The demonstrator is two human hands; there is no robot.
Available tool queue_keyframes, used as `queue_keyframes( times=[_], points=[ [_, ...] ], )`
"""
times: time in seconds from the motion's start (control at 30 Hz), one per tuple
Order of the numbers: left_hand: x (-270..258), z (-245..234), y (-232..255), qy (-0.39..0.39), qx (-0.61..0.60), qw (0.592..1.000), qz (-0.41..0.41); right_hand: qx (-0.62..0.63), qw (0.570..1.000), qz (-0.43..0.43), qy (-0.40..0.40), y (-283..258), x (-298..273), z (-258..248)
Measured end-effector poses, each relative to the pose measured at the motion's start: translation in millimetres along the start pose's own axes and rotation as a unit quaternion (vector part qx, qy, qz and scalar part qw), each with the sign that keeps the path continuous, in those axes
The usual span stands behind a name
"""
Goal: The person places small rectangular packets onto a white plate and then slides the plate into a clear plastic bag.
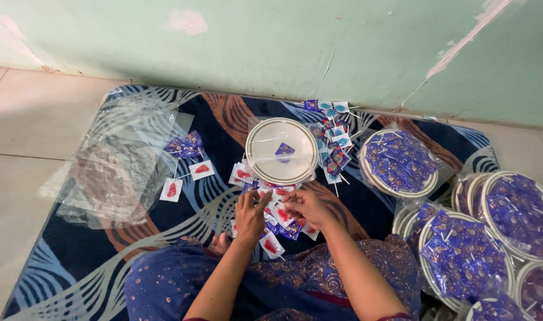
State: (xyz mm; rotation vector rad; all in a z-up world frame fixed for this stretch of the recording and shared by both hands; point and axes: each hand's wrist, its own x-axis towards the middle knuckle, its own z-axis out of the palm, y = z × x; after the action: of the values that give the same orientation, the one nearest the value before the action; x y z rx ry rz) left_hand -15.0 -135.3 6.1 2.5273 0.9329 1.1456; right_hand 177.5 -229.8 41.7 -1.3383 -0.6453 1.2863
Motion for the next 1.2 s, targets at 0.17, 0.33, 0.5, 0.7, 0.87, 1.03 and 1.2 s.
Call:
queue_keyframes(
  times=[0.17, 0.33, 0.5, 0.7, 0.87, 1.03, 1.2],
  points=[
    [2, -3, 2, 0.032, -0.002, 0.999, 0.028, 0.0, 0.999, 0.017, 0.028, 1, -9, 4],
    [3, -2, 0, 0.063, -0.013, 0.996, 0.055, -0.001, 0.996, 0.09, 0.025, -2, -14, -4],
    [4, -5, 1, 0.078, 0.024, 0.994, 0.072, 0.073, 0.989, 0.126, 0.039, -11, -18, 0],
    [6, -2, 2, 0.088, 0.018, 0.994, 0.069, 0.092, 0.99, 0.107, -0.005, -7, -18, -10],
    [18, -10, 15, 0.071, 0.046, 0.996, 0.01, -0.014, 0.994, 0.046, 0.096, 1, -4, -35],
    [52, 5, 15, -0.142, 0.127, 0.979, -0.076, -0.468, 0.845, 0.091, 0.243, 23, 43, -66],
    [105, 17, 3, -0.43, 0.154, 0.871, -0.181, -0.575, 0.775, 0.098, 0.244, 36, 78, -44]
  ],
)
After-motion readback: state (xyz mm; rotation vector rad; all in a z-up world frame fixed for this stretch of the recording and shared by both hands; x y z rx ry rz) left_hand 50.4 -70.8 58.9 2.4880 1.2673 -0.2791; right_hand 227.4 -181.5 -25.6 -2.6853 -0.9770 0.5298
